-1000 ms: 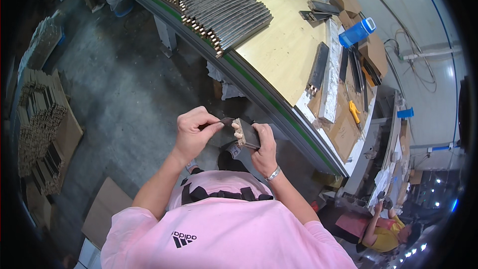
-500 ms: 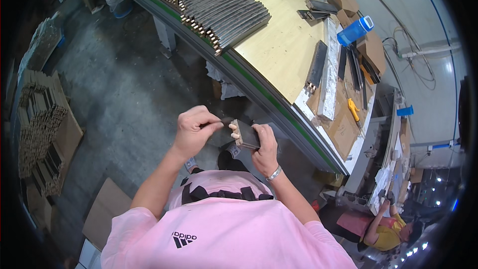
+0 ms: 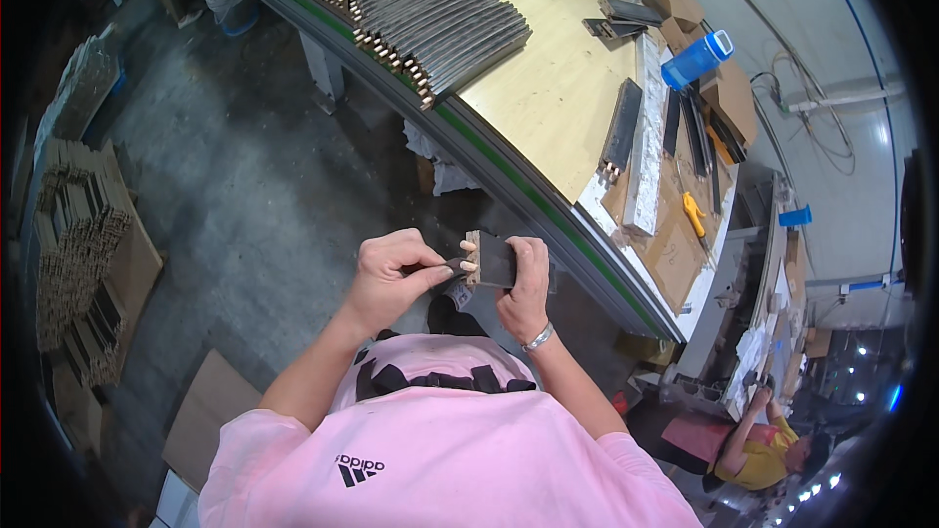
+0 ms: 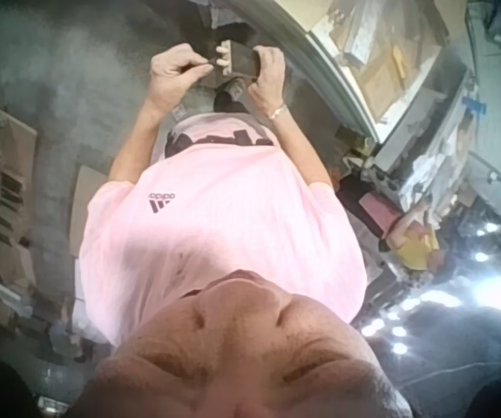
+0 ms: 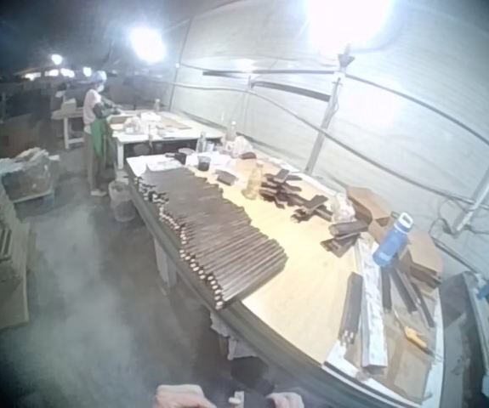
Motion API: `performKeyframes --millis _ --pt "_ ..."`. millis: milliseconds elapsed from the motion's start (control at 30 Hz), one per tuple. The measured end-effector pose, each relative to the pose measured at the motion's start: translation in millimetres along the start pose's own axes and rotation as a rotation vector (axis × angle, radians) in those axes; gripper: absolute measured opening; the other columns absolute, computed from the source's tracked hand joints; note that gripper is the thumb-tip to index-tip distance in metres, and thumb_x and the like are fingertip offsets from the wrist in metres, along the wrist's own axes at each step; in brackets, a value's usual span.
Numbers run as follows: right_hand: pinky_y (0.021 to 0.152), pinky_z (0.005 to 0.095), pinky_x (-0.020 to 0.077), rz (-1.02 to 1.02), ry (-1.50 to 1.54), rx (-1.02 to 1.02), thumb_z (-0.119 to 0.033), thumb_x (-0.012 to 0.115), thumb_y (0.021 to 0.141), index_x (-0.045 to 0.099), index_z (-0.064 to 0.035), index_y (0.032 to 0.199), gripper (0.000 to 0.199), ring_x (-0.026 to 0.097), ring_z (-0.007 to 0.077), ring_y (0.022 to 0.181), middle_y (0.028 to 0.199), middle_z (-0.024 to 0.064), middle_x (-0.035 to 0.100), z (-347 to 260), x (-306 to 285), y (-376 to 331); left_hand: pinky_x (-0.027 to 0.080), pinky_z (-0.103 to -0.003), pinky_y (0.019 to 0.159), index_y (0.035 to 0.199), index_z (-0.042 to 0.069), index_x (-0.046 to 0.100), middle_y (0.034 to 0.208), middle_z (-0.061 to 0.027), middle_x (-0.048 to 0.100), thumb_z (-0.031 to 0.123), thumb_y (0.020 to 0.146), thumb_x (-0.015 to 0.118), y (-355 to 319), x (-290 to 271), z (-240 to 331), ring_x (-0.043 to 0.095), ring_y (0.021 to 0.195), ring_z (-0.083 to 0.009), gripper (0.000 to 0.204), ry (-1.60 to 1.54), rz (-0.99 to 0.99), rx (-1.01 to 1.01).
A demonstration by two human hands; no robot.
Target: The person rubs a small piece of dark material along the edges of wooden slats to sand them and then applies liquid from a bottle to the ends of the slats.
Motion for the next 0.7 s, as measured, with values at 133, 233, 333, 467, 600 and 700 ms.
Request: performKeyframes --millis 133,233,333,467,600,700 --pt "0.086 0.0434 0.0440 0.000 -0.046 -0.004 0.008 0.063 0.068 0.054 -0.0021 0.112 0.046 0.054 0.0377 0.096 0.103 0.0181 0.054 3 3 1 0.039 -0.028 0.054 0.078 -0.002 0.072 0.067 -0.0044 0.059 -0.005 0.072 0.077 4 -6 -4 0.053 0.059 -0.0119 0.009 0.217 0.067 0.098" --pt "0.085 0.0433 0.0439 -0.009 -0.038 -0.008 0.008 0.062 0.069 0.054 -0.0018 0.113 0.046 0.054 0.0377 0.096 0.103 0.0182 0.054 5 3 1 0.037 -0.029 0.052 0.076 0.000 0.071 0.065 -0.0051 0.057 -0.004 0.071 0.078 5 -10 -6 0.052 0.058 -0.0142 0.010 0.128 0.090 0.051" --pt "0.085 0.0440 0.0413 -0.030 -0.050 -0.058 0.001 0.069 0.066 0.053 -0.0043 0.117 0.054 0.052 0.0368 0.097 0.105 0.0165 0.053 6 6 1 0.037 -0.030 0.052 0.075 0.000 0.071 0.064 -0.0051 0.056 -0.004 0.069 0.078 5 -5 -9 0.051 0.058 -0.0145 0.010 0.003 -0.048 0.016" --pt "0.085 0.0436 0.0424 -0.028 -0.054 -0.009 0.004 0.064 0.068 0.053 -0.0031 0.115 0.049 0.053 0.0375 0.096 0.103 0.0176 0.053 4 8 4 0.037 -0.030 0.052 0.076 -0.001 0.071 0.065 -0.0055 0.057 -0.004 0.070 0.078 9 -6 -11 0.051 0.057 -0.0150 0.010 0.163 0.102 0.094" --pt "0.085 0.0434 0.0435 -0.026 -0.043 -0.012 0.007 0.060 0.072 0.053 -0.0015 0.113 0.043 0.053 0.0382 0.095 0.102 0.0190 0.053 0 5 7 0.036 -0.030 0.052 0.076 -0.001 0.071 0.064 -0.0060 0.057 -0.003 0.072 0.077 10 -5 -15 0.051 0.057 -0.0154 0.008 0.023 -0.028 0.000" --pt "0.086 0.0441 0.0414 -0.048 -0.070 0.014 0.002 0.069 0.066 0.052 -0.0045 0.116 0.053 0.052 0.0371 0.098 0.105 0.0162 0.052 9 9 5 0.036 -0.030 0.052 0.076 -0.001 0.071 0.064 -0.0054 0.057 -0.003 0.073 0.077 13 -9 -17 0.051 0.057 -0.0142 0.007 0.208 0.149 0.043"
Point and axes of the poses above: each hand's wrist, its own y-axis towards the middle knuckle, its own x-axis out of the palm, z = x × y, the point moved 3 cm from there along y, towards the middle knuckle
